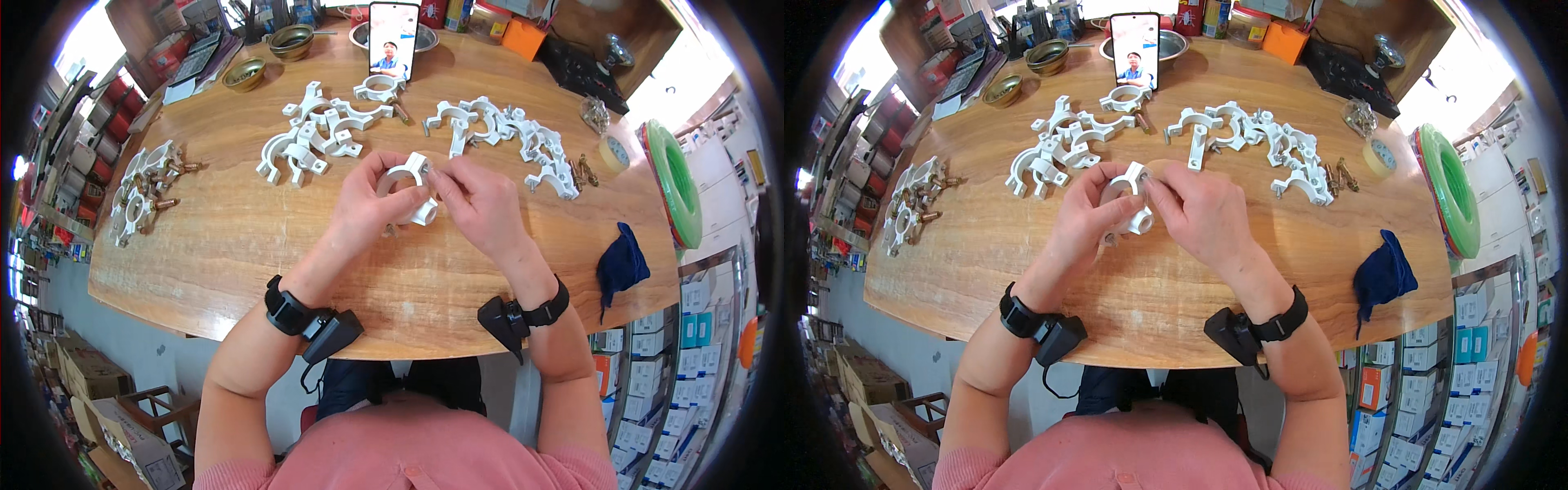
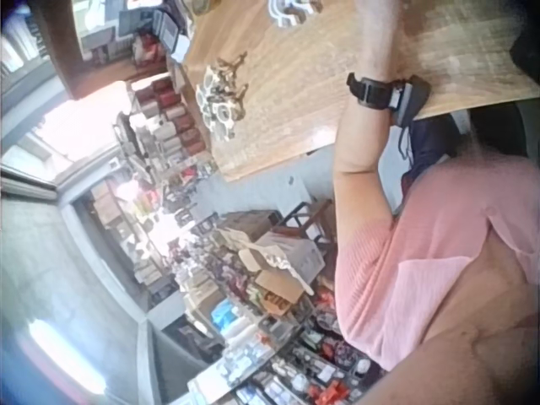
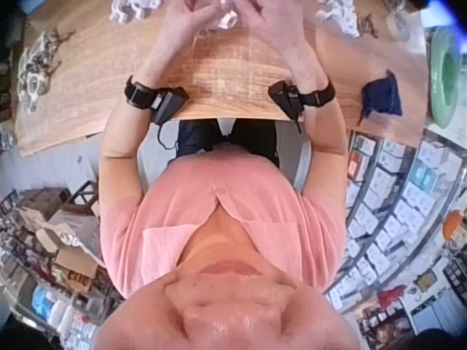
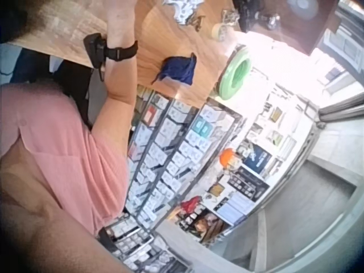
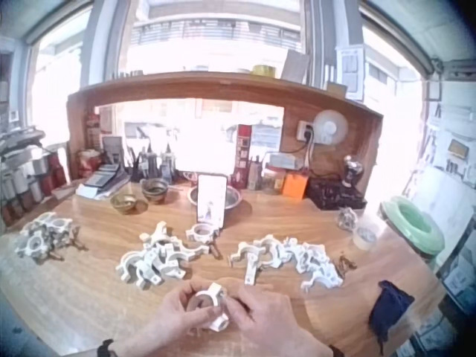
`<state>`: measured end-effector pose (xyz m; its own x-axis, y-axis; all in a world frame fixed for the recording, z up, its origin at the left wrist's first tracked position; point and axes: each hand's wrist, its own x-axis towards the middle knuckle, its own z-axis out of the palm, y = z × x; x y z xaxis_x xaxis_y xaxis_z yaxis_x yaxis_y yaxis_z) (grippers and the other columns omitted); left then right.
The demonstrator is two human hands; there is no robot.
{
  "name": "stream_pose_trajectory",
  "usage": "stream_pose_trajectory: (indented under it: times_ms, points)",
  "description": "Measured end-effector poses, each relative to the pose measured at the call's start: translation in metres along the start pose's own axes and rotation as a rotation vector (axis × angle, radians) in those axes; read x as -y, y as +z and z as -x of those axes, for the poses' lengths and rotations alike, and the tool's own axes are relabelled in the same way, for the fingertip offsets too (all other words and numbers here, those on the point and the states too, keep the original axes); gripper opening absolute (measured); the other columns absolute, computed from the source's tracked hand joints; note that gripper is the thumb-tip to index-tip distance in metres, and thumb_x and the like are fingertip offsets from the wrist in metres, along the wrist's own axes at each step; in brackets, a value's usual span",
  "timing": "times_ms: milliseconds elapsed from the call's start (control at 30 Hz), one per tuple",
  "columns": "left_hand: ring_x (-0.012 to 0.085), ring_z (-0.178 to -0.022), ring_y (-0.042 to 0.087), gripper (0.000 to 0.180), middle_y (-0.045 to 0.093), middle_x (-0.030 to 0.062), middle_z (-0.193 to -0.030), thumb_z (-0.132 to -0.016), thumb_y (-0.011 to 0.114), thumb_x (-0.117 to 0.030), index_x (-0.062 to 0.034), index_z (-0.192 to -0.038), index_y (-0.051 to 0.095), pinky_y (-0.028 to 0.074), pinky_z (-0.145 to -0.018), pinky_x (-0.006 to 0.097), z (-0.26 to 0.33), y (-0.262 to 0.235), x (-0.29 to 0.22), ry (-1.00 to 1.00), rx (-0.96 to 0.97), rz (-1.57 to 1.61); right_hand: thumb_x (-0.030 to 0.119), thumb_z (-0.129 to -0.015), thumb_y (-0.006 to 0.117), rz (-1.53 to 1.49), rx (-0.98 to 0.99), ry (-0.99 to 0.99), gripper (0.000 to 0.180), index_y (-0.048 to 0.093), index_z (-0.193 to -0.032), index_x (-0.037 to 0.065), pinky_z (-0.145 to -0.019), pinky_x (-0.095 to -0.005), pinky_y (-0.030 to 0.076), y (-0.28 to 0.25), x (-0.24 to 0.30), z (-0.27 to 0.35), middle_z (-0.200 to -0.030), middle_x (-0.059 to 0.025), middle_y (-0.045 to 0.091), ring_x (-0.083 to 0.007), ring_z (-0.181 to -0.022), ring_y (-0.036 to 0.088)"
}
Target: The person assembles several white plastic hose clamps on a wooden workbench. They pick up a clamp half, insert a metal bolt and washer into a pre-drilled hole, and thread a second clamp half onto the bolt, tightening components together by hand.
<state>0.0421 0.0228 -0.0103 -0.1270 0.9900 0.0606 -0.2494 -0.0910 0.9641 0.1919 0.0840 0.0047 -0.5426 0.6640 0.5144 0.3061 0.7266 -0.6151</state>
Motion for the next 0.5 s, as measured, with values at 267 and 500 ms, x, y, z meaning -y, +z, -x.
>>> stream_pose_trajectory:
  times_ms: [267,500]
  points:
    - [0.0094,-0.081,0.053,0.037,0.055,0.0048,-0.092,-0.072,0.061,-0.006,-0.0001,-0.105,0.045,0.044,-0.071,0.023,0.004,0.001,-0.002,-0.018,-0.027,-0.002,0.014,-0.075,0.055,-0.082,-0.090,-0.012,0.009,0.056,-0.082,0.008,-0.048,-0.0308,0.044,0.006,0.002,0.002,-0.066,-0.0086,0.060,-0.0238,-0.056,0.058]
    - [0.0101,-0.082,0.054,0.034,0.055,0.0055,-0.094,-0.074,0.059,-0.005,0.0000,-0.105,0.045,0.045,-0.071,0.023,-0.002,-0.003,-0.003,0.017,-0.039,-0.022,0.010,-0.073,0.054,0.127,0.080,-0.054,0.012,0.057,-0.085,0.007,-0.050,-0.0294,0.045,0.004,0.000,0.002,-0.068,-0.0078,0.060,-0.0214,-0.058,0.059]
